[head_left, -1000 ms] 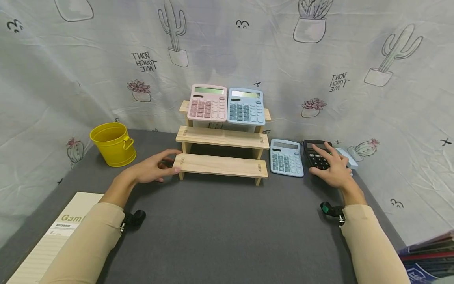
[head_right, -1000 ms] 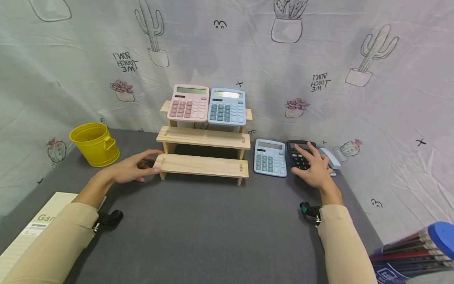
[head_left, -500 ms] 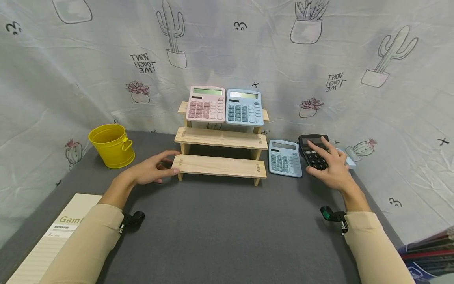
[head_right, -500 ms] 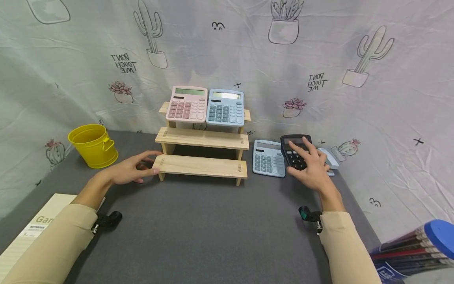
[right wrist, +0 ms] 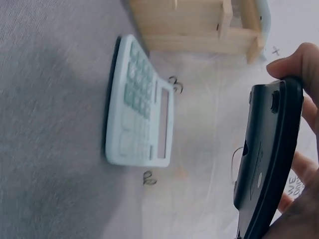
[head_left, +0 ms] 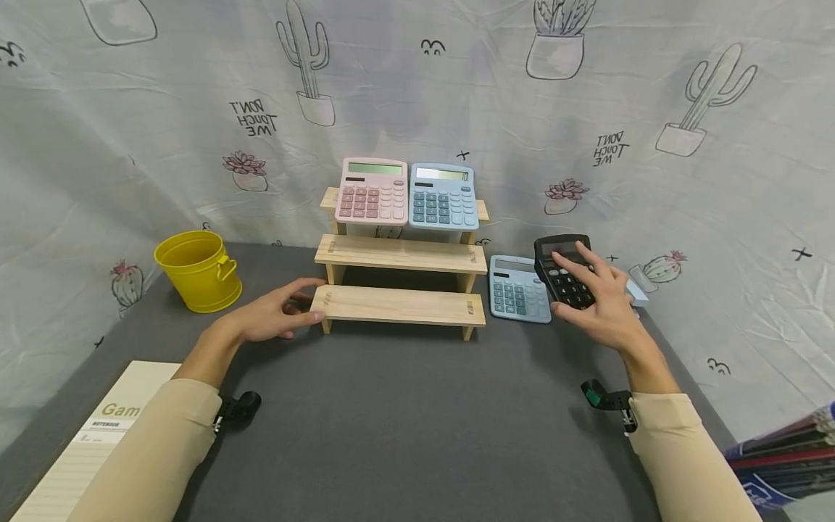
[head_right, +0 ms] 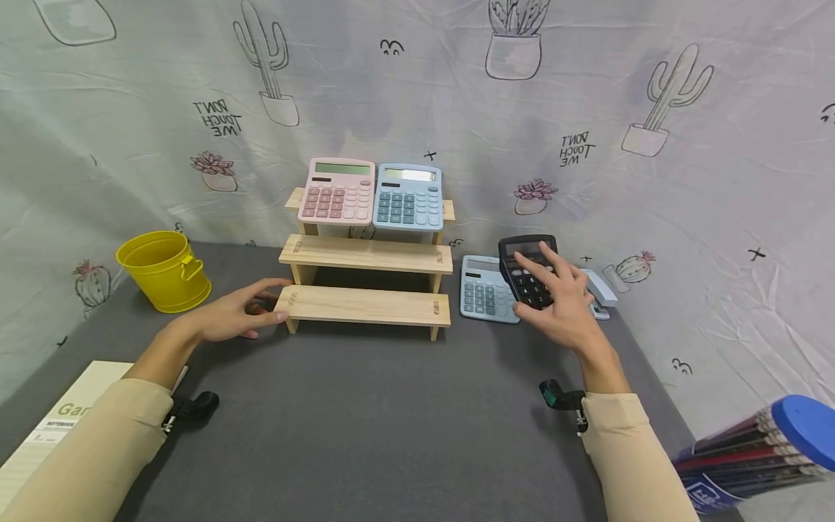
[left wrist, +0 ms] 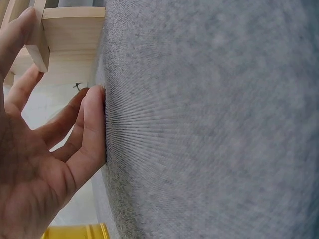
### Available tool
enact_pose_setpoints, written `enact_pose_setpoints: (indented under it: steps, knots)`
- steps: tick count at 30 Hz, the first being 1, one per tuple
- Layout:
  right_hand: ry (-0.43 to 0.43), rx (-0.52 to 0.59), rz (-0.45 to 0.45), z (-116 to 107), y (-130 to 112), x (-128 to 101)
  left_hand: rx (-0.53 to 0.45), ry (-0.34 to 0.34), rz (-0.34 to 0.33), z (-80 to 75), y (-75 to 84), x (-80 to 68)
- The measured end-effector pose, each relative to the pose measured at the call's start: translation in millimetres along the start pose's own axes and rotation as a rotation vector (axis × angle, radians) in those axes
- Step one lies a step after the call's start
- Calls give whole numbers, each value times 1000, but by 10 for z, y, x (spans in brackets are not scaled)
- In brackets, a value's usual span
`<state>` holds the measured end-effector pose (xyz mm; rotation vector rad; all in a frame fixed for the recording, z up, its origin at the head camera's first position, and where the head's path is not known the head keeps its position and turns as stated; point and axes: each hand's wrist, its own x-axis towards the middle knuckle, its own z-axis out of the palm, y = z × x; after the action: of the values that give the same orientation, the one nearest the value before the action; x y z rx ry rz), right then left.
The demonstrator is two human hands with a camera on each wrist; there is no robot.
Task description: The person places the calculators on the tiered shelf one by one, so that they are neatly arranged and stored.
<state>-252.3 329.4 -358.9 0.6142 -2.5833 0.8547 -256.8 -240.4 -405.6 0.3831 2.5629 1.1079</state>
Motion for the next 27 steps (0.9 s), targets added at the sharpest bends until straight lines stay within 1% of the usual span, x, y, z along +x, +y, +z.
enact_pose_setpoints:
  steps: [9,17,27]
  knots:
    - [2,-8,-70,12,-230,44,3,1,-11,-23,21,-16]
    - [-27,-12,-150,81,-417,79,-11,-7,-9,-22,4,-24]
    - [-83,-3,-158,173,-574,106,-18,-6,-9,-14,17,-16]
